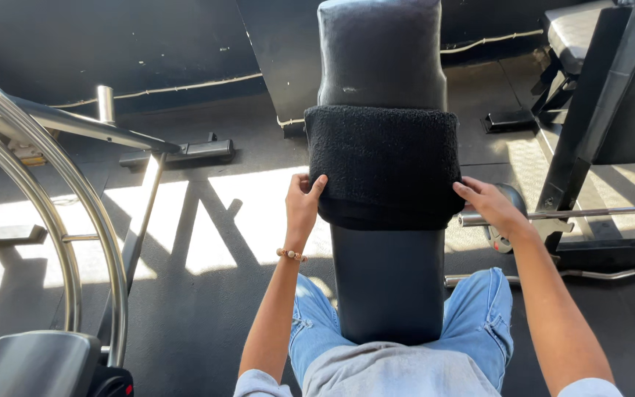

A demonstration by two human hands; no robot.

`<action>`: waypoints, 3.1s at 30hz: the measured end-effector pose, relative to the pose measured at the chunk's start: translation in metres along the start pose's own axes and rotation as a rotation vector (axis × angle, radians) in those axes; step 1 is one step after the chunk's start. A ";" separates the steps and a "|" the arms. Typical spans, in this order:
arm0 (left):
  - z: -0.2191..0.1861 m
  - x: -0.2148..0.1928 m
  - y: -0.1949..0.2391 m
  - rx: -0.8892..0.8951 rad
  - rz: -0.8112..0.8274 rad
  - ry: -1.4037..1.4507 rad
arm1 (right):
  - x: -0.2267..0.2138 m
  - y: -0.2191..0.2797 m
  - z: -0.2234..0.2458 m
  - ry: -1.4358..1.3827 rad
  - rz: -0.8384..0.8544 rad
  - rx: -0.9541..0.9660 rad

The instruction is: The person folds a black towel on a gym bench. They smooth the towel, fold it in half, then fold it again into a smaller rectangle, and finally fold it once more into a compact square.

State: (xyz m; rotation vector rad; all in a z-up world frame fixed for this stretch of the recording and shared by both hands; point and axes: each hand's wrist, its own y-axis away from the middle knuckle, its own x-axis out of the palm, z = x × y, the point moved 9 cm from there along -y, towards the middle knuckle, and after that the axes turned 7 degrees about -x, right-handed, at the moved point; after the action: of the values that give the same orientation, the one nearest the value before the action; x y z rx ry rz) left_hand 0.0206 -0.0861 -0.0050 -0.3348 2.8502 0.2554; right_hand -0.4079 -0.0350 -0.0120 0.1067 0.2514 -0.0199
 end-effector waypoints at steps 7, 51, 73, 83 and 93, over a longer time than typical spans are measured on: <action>-0.008 -0.004 0.009 -0.025 0.046 -0.026 | -0.016 -0.012 0.018 0.619 -0.065 -0.001; -0.012 -0.002 0.059 -0.209 0.172 0.463 | -0.024 0.001 0.072 -0.289 -0.167 -0.145; 0.039 0.010 0.028 -0.121 0.174 0.531 | -0.004 -0.017 0.019 -0.226 -0.328 -0.323; 0.059 0.004 0.018 -0.045 0.083 0.377 | -0.016 -0.026 0.028 -0.248 -0.431 -0.426; 0.070 0.000 0.027 -0.027 0.091 0.394 | -0.002 -0.036 0.040 -0.172 -0.463 -0.462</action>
State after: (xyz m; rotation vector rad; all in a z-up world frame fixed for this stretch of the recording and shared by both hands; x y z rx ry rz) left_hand 0.0306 -0.0461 -0.0672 -0.2882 3.2578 0.2723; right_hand -0.4012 -0.0756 0.0236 -0.4131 0.0991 -0.4278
